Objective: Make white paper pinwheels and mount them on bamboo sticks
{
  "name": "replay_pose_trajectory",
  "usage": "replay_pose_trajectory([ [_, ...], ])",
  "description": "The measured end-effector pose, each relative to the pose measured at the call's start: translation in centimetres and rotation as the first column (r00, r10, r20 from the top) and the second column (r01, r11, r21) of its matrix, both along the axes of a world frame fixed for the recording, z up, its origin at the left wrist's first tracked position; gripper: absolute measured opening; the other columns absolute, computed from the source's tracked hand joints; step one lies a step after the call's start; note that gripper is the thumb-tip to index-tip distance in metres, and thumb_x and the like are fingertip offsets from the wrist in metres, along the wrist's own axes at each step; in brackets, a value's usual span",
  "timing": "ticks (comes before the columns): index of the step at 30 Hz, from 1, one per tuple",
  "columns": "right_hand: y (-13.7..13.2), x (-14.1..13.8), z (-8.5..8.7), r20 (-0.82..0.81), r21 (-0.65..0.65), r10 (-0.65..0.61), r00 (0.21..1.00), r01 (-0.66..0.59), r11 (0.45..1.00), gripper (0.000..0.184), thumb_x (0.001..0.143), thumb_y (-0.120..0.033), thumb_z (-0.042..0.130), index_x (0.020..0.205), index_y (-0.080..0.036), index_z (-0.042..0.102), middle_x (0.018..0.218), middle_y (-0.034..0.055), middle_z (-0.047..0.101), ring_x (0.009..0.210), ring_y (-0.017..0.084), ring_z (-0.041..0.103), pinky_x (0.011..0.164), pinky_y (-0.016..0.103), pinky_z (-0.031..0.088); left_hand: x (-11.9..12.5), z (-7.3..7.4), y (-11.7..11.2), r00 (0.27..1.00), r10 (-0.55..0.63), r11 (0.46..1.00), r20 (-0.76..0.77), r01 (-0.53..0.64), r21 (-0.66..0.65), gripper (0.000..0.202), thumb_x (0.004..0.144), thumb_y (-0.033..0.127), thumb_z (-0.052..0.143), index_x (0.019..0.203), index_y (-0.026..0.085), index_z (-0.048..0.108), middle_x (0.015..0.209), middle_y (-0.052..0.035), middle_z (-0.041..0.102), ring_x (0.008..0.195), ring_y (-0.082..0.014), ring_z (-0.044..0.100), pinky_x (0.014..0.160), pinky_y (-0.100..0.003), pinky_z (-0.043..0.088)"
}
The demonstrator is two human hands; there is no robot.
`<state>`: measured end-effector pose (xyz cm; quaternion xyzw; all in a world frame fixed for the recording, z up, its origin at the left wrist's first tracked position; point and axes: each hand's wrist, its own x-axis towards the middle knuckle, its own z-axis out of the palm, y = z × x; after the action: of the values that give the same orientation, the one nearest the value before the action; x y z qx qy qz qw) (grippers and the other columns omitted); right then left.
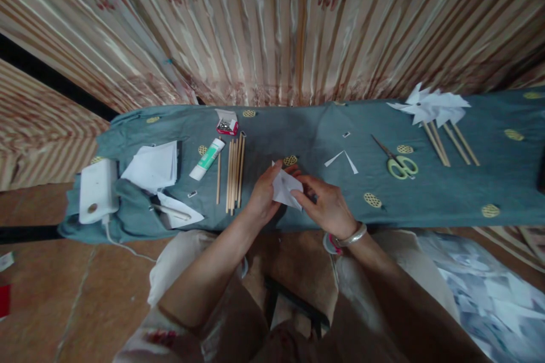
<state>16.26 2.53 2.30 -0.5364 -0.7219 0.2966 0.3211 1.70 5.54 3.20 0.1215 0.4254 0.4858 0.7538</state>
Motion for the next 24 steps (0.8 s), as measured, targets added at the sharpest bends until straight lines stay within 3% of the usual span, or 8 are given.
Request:
replay_pose_trajectory([
  [4, 0.5, 0.7, -0.5, -0.117, -0.163, -0.175, 0.978, 0.155, 0.974, 0.034, 0.088, -0.033, 0.059, 0.119, -0.021, 0.062, 0.09, 0.0053, 0.076, 0.079, 0.022, 0.073, 0.073, 0.036, 0.058, -0.2, -1.2, -0.3, 0.988, -0.043, 0.986, -0.15, 0.066, 0.155, 0.052, 0.072, 0.025, 0.078, 0.117, 0.015, 0.055, 0.101, -0.0071, 0.071, 0.082, -0.0178, 0.068, 0.079, -0.029, 0.053],
  [8, 0.8, 1.6, -1.3, -0.256, -0.252, -0.225, 0.94, 0.16, 0.954, 0.06, 0.082, -0.035, 0.063, 0.137, -0.017, 0.047, 0.089, 0.0051, 0.075, 0.07, 0.021, 0.072, 0.065, 0.033, 0.059, -1.2, -2.7, -0.6, 0.858, 0.068, 0.908, -0.51, 0.158, 0.388, 0.081, 0.069, 0.018, 0.076, 0.142, 0.022, 0.041, 0.14, -0.0136, 0.055, 0.116, -0.0261, 0.061, 0.099, -0.04, 0.047],
  [10, 0.6, 2.0, -1.7, -0.269, -0.26, -0.216, 0.939, 0.145, 0.955, 0.063, 0.082, -0.034, 0.062, 0.14, -0.017, 0.044, 0.094, 0.0054, 0.075, 0.067, 0.019, 0.071, 0.064, 0.032, 0.059, -2.0, -3.0, -0.9, 0.692, 0.188, 0.789, -0.697, 0.317, 0.527, 0.077, 0.072, 0.016, 0.073, 0.142, 0.024, 0.044, 0.155, -0.0132, 0.04, 0.138, -0.0306, 0.044, 0.112, -0.047, 0.036],
  [12, 0.3, 2.4, -1.8, -0.194, -0.226, -0.2, 0.96, 0.154, 0.962, 0.058, 0.083, -0.03, 0.061, 0.137, -0.018, 0.047, 0.092, 0.0047, 0.076, 0.066, 0.019, 0.071, 0.067, 0.033, 0.058, -2.7, -3.1, -1.3, 0.505, 0.278, 0.622, -0.817, 0.554, 0.554, 0.055, 0.079, 0.013, 0.066, 0.132, 0.024, 0.057, 0.154, -0.011, 0.043, 0.145, -0.031, 0.033, 0.116, -0.051, 0.028],
  [15, -0.1, 3.0, -1.9, -0.017, -0.11, -0.159, 0.987, 0.156, 0.982, 0.042, 0.084, -0.025, 0.059, 0.126, -0.019, 0.059, 0.087, 0.0044, 0.075, 0.064, 0.019, 0.069, 0.073, 0.033, 0.057, -3.4, -3.1, -2.4, 0.308, 0.302, 0.392, -0.902, 0.823, 0.412, 0.029, 0.09, 0.013, 0.053, 0.111, 0.023, 0.07, 0.128, -0.0107, 0.066, 0.13, -0.0292, 0.051, 0.11, -0.054, 0.035],
  [17, -0.3, 3.4, -2.1, 0.057, -0.018, -0.109, 0.992, 0.11, 0.994, 0.028, 0.087, -0.024, 0.056, 0.113, -0.02, 0.066, 0.103, 0.0085, 0.074, 0.072, 0.019, 0.071, 0.078, 0.034, 0.057, -3.5, -3.0, -3.2, 0.242, 0.306, 0.304, -0.921, 0.891, 0.336, 0.023, 0.093, 0.019, 0.053, 0.109, 0.02, 0.071, 0.117, -0.0128, 0.071, 0.119, -0.0293, 0.059, 0.106, -0.054, 0.039],
  [21, -0.6, 4.3, -2.7, 0.167, 0.106, -0.017, 0.986, 0.0, 0.994, 0.025, 0.092, -0.022, 0.048, 0.1, -0.018, 0.072, 0.125, 0.0152, 0.067, 0.111, 0.026, 0.068, 0.098, 0.04, 0.053, -3.6, -3.1, -4.1, 0.21, 0.33, 0.24, -0.92, 0.924, 0.297, 0.028, 0.088, 0.029, 0.065, 0.111, 0.015, 0.07, 0.122, -0.0188, 0.068, 0.118, -0.0334, 0.06, 0.105, -0.056, 0.04],
  [24, -0.8, 5.0, -3.0, 0.238, 0.111, 0.05, 0.97, -0.078, 0.991, 0.034, 0.09, -0.013, 0.044, 0.112, -0.018, 0.07, 0.136, 0.0156, 0.06, 0.118, 0.026, 0.064, 0.102, 0.043, 0.051, -3.5, -3.3, -4.1, 0.233, 0.29, 0.279, -0.928, 0.907, 0.315, 0.022, 0.091, 0.025, 0.06, 0.109, 0.018, 0.07, 0.12, -0.0175, 0.07, 0.117, -0.0325, 0.061, 0.103, -0.055, 0.043],
])
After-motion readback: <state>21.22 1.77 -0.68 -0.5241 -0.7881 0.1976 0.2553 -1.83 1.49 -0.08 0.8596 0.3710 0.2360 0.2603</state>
